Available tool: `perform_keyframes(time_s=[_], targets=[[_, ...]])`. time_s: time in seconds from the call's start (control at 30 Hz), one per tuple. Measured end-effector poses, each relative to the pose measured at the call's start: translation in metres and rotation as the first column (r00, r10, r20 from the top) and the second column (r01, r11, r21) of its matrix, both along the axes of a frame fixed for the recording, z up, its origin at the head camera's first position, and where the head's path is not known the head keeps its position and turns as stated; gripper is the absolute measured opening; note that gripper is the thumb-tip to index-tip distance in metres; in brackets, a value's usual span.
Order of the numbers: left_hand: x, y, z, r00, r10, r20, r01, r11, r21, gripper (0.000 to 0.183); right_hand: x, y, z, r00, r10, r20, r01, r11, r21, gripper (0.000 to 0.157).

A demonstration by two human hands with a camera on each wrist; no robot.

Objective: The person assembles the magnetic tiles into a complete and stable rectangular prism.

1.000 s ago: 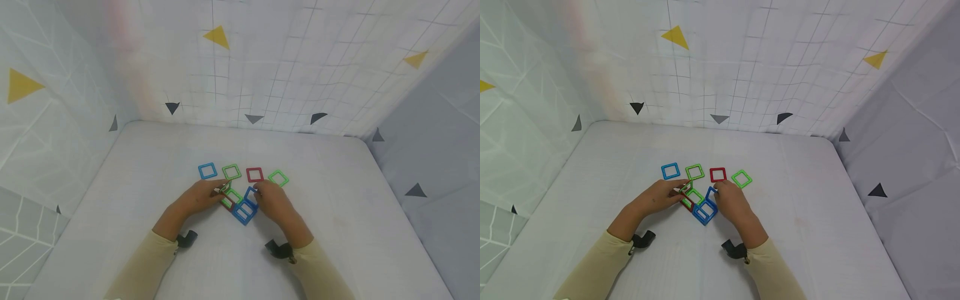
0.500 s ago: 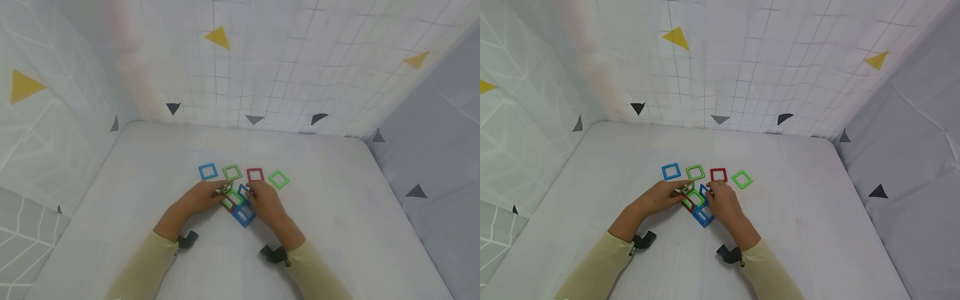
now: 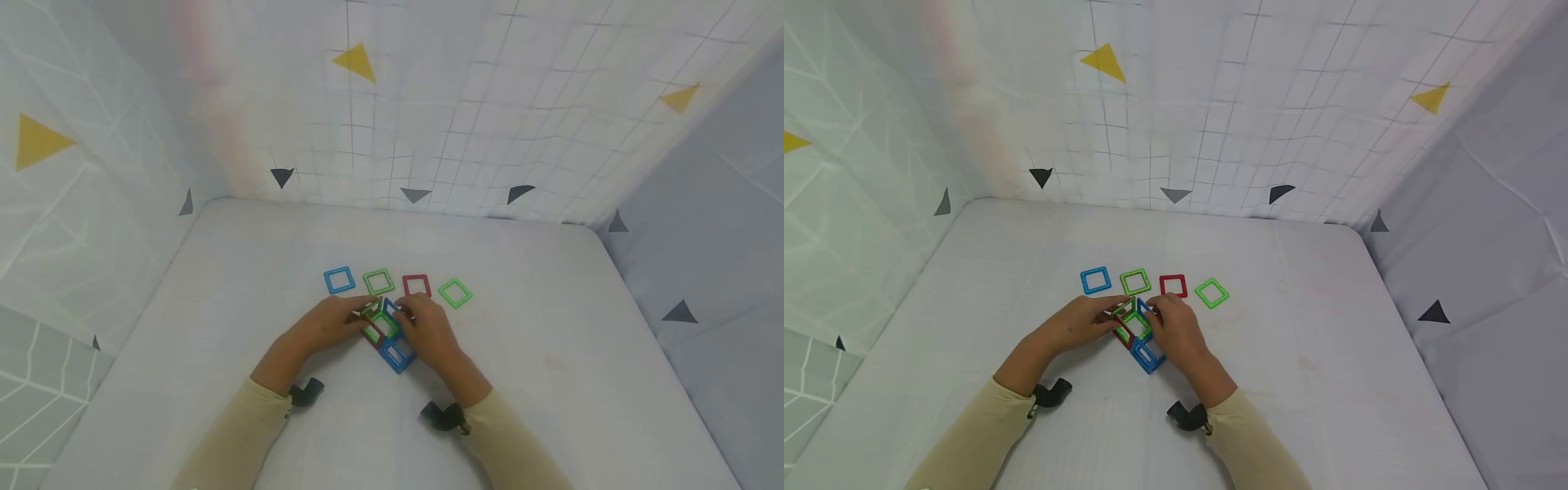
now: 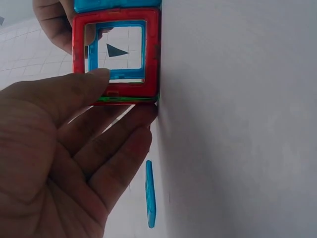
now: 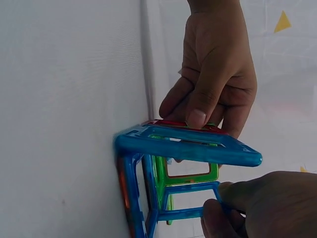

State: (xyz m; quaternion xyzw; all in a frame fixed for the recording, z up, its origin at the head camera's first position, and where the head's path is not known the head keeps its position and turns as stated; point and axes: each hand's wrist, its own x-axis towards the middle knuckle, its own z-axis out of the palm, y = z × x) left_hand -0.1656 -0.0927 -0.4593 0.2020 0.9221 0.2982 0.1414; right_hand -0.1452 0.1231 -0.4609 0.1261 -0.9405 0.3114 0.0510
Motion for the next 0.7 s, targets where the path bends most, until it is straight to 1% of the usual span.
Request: perform_keyframes(time_s=[0.23, 0.37, 0.43, 0.5, 0.6, 0.7], targets=[[0.0, -0.001, -0.003, 1.0, 0.0, -0.014, 0.0, 1.0, -0.008, 0.053, -0.002, 0.0, -0.003, 1.0, 0.006, 0.011, -0.006, 1.0, -0.011, 0.021], [-0.001, -0.001, -0.004, 1.0, 0.002, -0.017, -0.002, 1.0, -0.008, 0.053, -0.005, 0.007, -0.005, 1.0, -0.005, 0.003, 0.005, 1.0, -0.023, 0.022], [-0.001, -0.001, -0.004, 1.0, 0.003, -0.013, -0.003, 1.0, -0.005, 0.053, -0.009, 0.014, -0.006, 0.999, -0.041, -0.001, 0.041, 0.999, -0.024, 0.023], [0.0, -0.001, -0.003, 1.0, 0.006, -0.002, -0.006, 1.0, -0.006, 0.054, -0.014, 0.023, -0.009, 0.994, -0.107, -0.005, 0.107, 0.994, 0.001, 0.024], [0.0, -0.001, -0.002, 1.0, 0.008, 0.009, -0.008, 1.0, -0.011, 0.054, -0.022, 0.039, -0.016, 0.978, -0.208, -0.023, 0.209, 0.972, 0.104, 0.03], [0.001, 0.0, -0.002, 1.0, 0.012, 0.017, -0.011, 1.0, -0.021, 0.055, -0.027, 0.052, -0.023, 0.965, -0.26, -0.044, 0.264, 0.942, 0.209, 0.039]])
